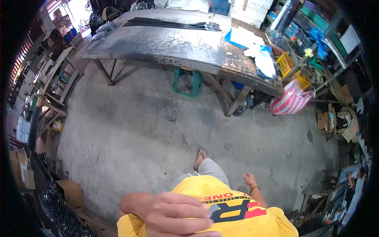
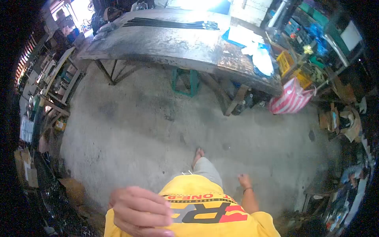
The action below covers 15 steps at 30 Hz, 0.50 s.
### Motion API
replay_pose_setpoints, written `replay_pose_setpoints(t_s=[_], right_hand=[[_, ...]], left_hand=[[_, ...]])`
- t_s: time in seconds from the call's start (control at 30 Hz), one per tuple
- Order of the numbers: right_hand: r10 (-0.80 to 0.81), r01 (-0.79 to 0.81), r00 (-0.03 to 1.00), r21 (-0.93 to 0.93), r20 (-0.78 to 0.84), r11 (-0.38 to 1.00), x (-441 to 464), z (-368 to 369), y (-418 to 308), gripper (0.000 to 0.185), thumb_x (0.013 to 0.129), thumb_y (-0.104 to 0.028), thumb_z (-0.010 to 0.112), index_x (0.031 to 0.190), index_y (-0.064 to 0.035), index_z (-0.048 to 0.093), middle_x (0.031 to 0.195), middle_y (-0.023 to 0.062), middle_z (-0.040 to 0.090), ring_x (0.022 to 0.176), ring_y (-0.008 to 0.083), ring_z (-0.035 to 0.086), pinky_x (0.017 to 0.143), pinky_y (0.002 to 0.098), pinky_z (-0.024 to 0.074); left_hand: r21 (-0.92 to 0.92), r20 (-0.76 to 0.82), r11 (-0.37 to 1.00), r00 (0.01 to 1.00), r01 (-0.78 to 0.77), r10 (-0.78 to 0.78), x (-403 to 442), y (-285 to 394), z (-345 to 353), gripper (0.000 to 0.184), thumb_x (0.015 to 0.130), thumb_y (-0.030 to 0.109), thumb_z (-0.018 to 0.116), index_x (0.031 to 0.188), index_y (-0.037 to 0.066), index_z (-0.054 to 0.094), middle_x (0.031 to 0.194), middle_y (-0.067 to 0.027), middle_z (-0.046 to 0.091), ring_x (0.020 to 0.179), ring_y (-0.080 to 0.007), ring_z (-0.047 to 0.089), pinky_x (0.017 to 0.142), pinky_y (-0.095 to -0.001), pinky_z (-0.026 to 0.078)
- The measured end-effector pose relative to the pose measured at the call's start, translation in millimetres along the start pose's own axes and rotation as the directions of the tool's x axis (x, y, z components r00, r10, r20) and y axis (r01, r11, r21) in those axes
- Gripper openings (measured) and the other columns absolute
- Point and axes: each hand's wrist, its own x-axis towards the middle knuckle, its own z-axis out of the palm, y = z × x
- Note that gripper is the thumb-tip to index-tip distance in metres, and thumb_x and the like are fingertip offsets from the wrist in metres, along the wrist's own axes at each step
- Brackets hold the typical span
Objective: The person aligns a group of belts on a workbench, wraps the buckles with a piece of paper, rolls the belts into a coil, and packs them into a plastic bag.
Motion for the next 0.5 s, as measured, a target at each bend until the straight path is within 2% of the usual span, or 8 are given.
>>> replay_pose_setpoints(t_s=[0.03, 0.07, 0.17, 0.2, 0.27, 0.33, 0.47, 0.5], right_hand=[[0.145, -0.138, 0.988, -0.120, 0.055, 0.983, 6.6, 8.3, 12.9, 0.039, 0.082, -0.026, 0.061, 0.105, 0.0050, 0.061, 0.090, 0.0227, 0.066, 0.084, 0.0316, 0.065, 0.076, 0.0389, 0.0502], [0.103, -0.100, 0.995, -0.129, 0.016, 0.987, 13.3, 20.9, 24.1, 0.039, 0.081, -0.026, 0.061, 0.103, 0.0058, 0.062, 0.090, 0.0239, 0.066, 0.084, 0.0333, 0.064, 0.077, 0.0396, 0.0500], [0.003, -0.013, 0.998, -0.148, -0.066, 0.989, 76.6, 29.9, -7.5, 0.041, 0.082, -0.028, 0.061, 0.104, 0.0067, 0.061, 0.096, 0.0264, 0.063, 0.091, 0.0365, 0.062, 0.082, 0.0412, 0.0479], [-0.043, 0.022, 0.991, -0.158, -0.130, 0.987, 97.5, 27.2, -24.9, 0.044, 0.083, -0.029, 0.060, 0.108, 0.0067, 0.059, 0.103, 0.0277, 0.061, 0.098, 0.0380, 0.059, 0.087, 0.0420, 0.0459], [-0.074, 0.059, 0.989, -0.115, -0.127, 0.992, 164.8, -2.3, -91.1, 0.051, 0.089, -0.034, 0.055, 0.125, 0.0017, 0.049, 0.128, 0.0294, 0.045, 0.121, 0.0434, 0.040, 0.101, 0.0488, 0.0329], [-0.142, 0.127, 0.960, -0.078, -0.243, 0.989, 238.7, -40.8, -183.2, 0.056, 0.092, -0.033, 0.049, 0.134, 0.0017, 0.038, 0.139, 0.0280, 0.033, 0.131, 0.0421, 0.027, 0.108, 0.0467, 0.0236], [-0.480, 0.392, 0.786, -0.287, -0.390, 0.874, 373.7, -119.8, -327.3, 0.059, 0.092, -0.035, 0.049, 0.140, -0.0065, 0.032, 0.147, 0.0198, 0.024, 0.136, 0.0390, 0.020, 0.109, 0.0483, 0.0209], [-0.523, 0.399, 0.752, -0.355, -0.402, 0.846, 401.6, -133.0, -357.4, 0.060, 0.092, -0.036, 0.049, 0.141, -0.0071, 0.031, 0.148, 0.0185, 0.022, 0.136, 0.0387, 0.018, 0.109, 0.0505, 0.0201]], left_hand=[[-0.090, 0.083, 0.992, 0.994, 0.084, -0.077, -3.0, -20.0, -17.5, 0.012, 0.074, 0.016, 0.068, 0.080, 0.006, 0.071, 0.071, -0.0047, 0.064, 0.070, -0.0207, 0.063, 0.068, -0.0355, 0.053], [0.148, 0.279, 0.950, 0.910, 0.275, -0.307, 0.6, -42.6, -30.4, 0.010, 0.074, 0.015, 0.067, 0.079, 0.006, 0.070, 0.070, -0.0055, 0.064, 0.063, -0.0198, 0.061, 0.060, -0.0324, 0.050], [-0.021, -0.122, 0.748, 0.741, 0.664, -0.661, -37.6, -175.0, -25.1, 0.017, 0.079, 0.019, 0.065, 0.067, 0.008, 0.060, 0.058, -0.0078, 0.054, 0.051, -0.0239, 0.056, 0.048, -0.0356, 0.043], [0.128, -0.199, 0.533, 0.548, 0.837, -0.813, -64.7, -216.1, -20.1, 0.023, 0.083, 0.021, 0.063, 0.068, 0.005, 0.056, 0.059, -0.0111, 0.052, 0.054, -0.0290, 0.055, 0.052, -0.0391, 0.044], [0.378, -0.266, 0.258, 0.372, 0.889, -0.889, -130.6, -286.2, -15.7, 0.027, 0.085, 0.022, 0.061, 0.069, 0.001, 0.054, 0.066, -0.0153, 0.055, 0.063, -0.0343, 0.056, 0.059, -0.0400, 0.046], [0.469, -0.214, 0.173, 0.302, 0.866, -0.929, -192.6, -313.0, -18.0, 0.028, 0.086, 0.024, 0.061, 0.073, 0.000, 0.055, 0.073, -0.0181, 0.055, 0.073, -0.0377, 0.055, 0.064, -0.0428, 0.045], [0.402, -0.302, 0.079, 0.213, 0.912, -0.929, -265.9, -323.5, -16.3, 0.032, 0.087, 0.027, 0.058, 0.073, -0.001, 0.055, 0.079, -0.0197, 0.055, 0.078, -0.0388, 0.055, 0.067, -0.0457, 0.044], [0.382, -0.332, -0.094, 0.041, 0.920, -0.942, -259.8, -327.3, -21.9, 0.030, 0.087, 0.026, 0.058, 0.074, -0.001, 0.056, 0.080, -0.0195, 0.056, 0.078, -0.0388, 0.055, 0.068, -0.0455, 0.044]])
